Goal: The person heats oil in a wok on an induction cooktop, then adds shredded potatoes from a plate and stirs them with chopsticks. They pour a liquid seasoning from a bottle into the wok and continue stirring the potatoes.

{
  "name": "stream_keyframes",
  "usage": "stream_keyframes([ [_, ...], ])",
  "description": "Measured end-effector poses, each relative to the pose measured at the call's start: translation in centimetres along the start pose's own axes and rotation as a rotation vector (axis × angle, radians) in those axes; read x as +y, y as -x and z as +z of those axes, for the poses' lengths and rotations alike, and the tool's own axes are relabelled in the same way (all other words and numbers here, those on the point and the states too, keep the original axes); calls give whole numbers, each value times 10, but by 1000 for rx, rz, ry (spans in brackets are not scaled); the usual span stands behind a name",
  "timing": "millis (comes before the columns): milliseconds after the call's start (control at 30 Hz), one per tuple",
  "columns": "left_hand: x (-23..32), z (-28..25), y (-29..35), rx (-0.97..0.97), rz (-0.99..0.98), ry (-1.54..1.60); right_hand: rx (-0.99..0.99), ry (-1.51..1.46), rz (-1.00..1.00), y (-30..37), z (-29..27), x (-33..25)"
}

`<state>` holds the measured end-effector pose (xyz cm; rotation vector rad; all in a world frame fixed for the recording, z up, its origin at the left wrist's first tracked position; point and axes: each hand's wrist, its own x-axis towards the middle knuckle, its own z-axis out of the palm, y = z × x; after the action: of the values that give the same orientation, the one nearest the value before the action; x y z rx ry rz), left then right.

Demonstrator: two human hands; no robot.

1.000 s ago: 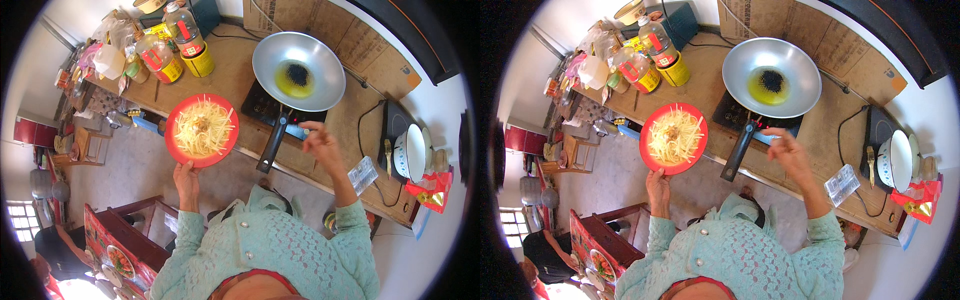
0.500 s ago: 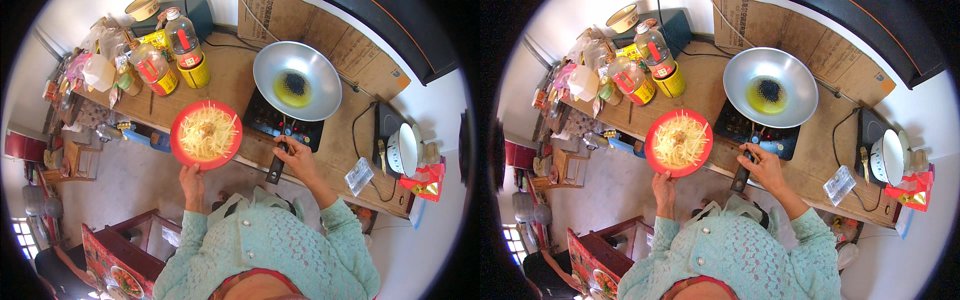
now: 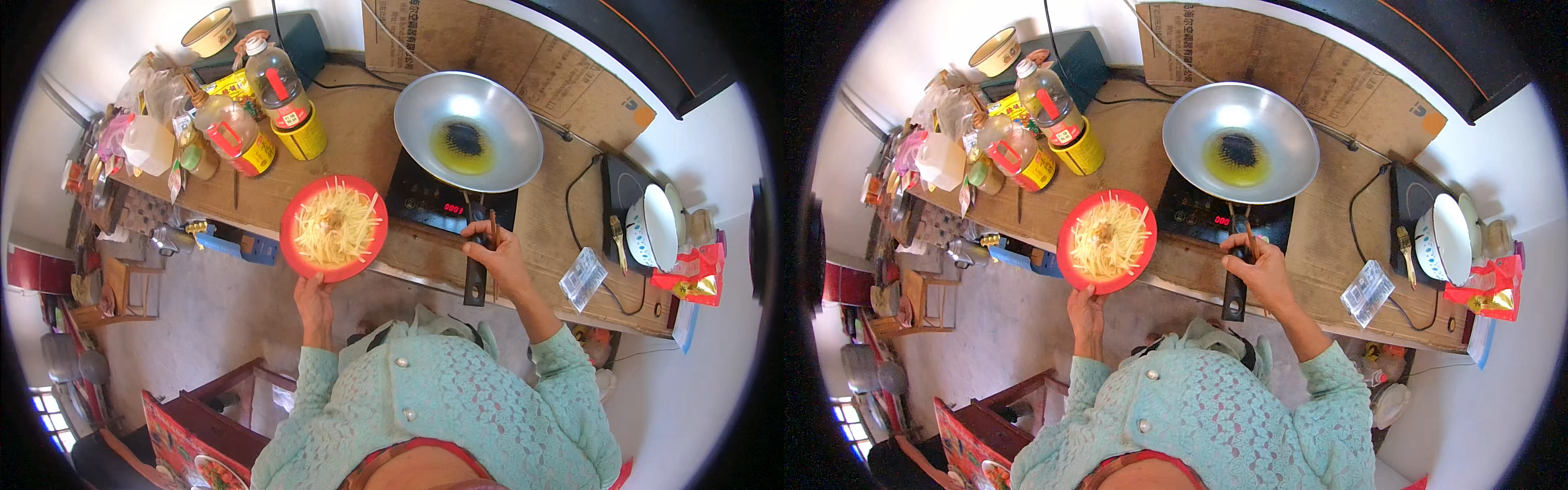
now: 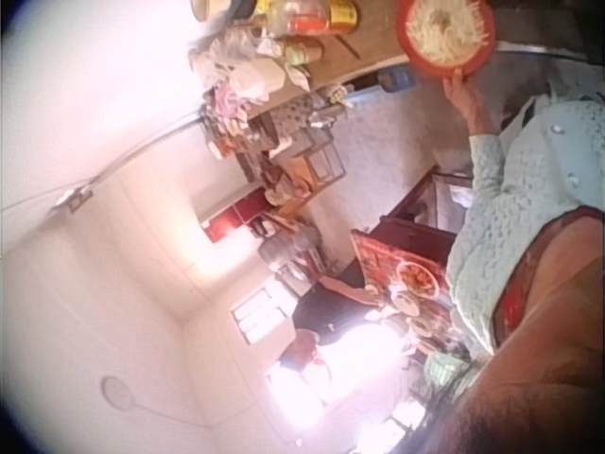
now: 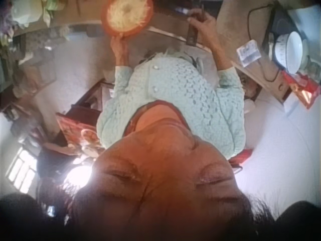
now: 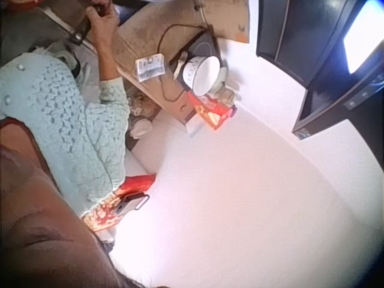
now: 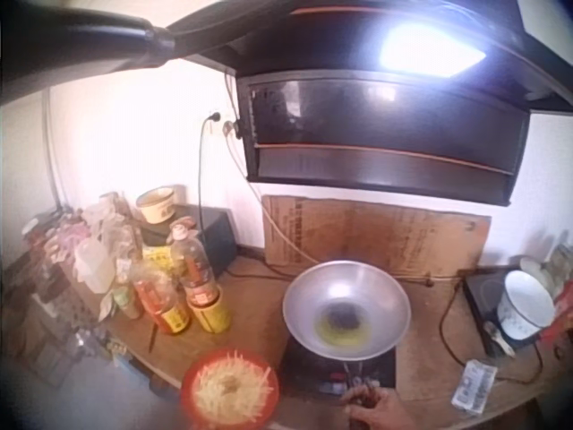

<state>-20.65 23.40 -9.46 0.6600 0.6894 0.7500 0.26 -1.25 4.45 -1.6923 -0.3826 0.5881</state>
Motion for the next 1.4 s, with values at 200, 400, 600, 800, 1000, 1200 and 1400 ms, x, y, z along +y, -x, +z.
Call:
stream_keyframes([
  [200, -4, -10, -2, -44, 12, -35, -8, -29, 1, 3, -6, 7],
  [400, 8, 0, 6, -34, 39, -33, -13, -21, -19, 4, -10, 12],
  [600, 4, -13, 7, -64, 41, -2, -27, -60, -36, 7, -8, 18],
  [800, 10, -3, 18, -56, 61, 6, -39, -60, -45, 8, -13, 20],
  [1000, 8, -8, 21, -61, 63, 7, -43, -37, 21, 9, -19, 2],
  [1200, 7, -6, 23, -62, 68, 15, -60, 63, 40, 5, -21, -6],
  [1400, 6, -8, 24, -38, 70, 24, -62, 117, 45, 3, -19, -4],
])
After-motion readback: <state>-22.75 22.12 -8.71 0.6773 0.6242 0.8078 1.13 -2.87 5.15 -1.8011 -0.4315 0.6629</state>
